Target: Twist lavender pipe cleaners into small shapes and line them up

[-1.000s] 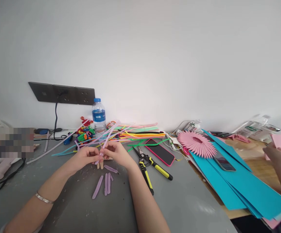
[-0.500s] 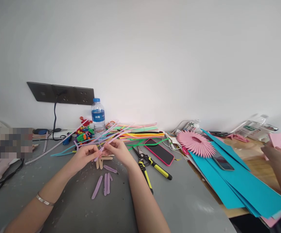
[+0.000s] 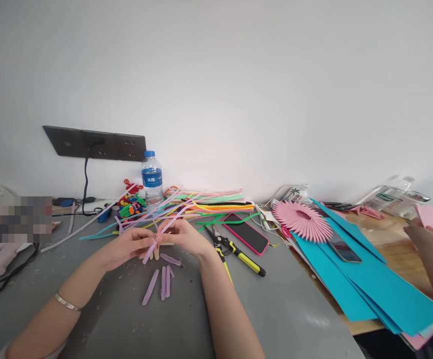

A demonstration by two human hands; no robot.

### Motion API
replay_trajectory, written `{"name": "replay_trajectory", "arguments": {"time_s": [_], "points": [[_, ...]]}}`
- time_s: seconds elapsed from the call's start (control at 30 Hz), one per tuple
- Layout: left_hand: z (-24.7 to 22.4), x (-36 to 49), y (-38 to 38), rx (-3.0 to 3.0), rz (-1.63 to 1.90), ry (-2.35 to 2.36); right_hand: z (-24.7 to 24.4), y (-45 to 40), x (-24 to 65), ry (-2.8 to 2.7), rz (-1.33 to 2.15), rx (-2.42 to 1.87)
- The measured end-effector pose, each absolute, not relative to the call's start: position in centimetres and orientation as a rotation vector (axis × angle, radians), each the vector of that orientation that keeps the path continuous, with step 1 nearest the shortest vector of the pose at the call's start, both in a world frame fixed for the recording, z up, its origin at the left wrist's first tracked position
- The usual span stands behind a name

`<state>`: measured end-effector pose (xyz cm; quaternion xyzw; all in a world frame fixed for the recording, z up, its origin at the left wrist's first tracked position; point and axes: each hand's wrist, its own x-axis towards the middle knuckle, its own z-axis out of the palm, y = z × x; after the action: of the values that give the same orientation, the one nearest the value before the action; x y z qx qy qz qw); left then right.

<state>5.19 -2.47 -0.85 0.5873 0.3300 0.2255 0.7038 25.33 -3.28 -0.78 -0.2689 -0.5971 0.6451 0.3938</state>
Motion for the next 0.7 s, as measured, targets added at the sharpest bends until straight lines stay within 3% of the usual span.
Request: {"name": "replay_trajectory", "arguments": {"time_s": [0.3, 0.7], "points": [[-1.6, 5.8, -2.5, 1.144, 0.547, 0.759, -0.5, -3.5, 25.1, -1.553, 1.642, -0.677], [-1.6, 6.1, -2.2, 0.908, 0.895, 0.83, -0.3, -3.8, 23.4, -1.48, 1.075, -0.804]]}}
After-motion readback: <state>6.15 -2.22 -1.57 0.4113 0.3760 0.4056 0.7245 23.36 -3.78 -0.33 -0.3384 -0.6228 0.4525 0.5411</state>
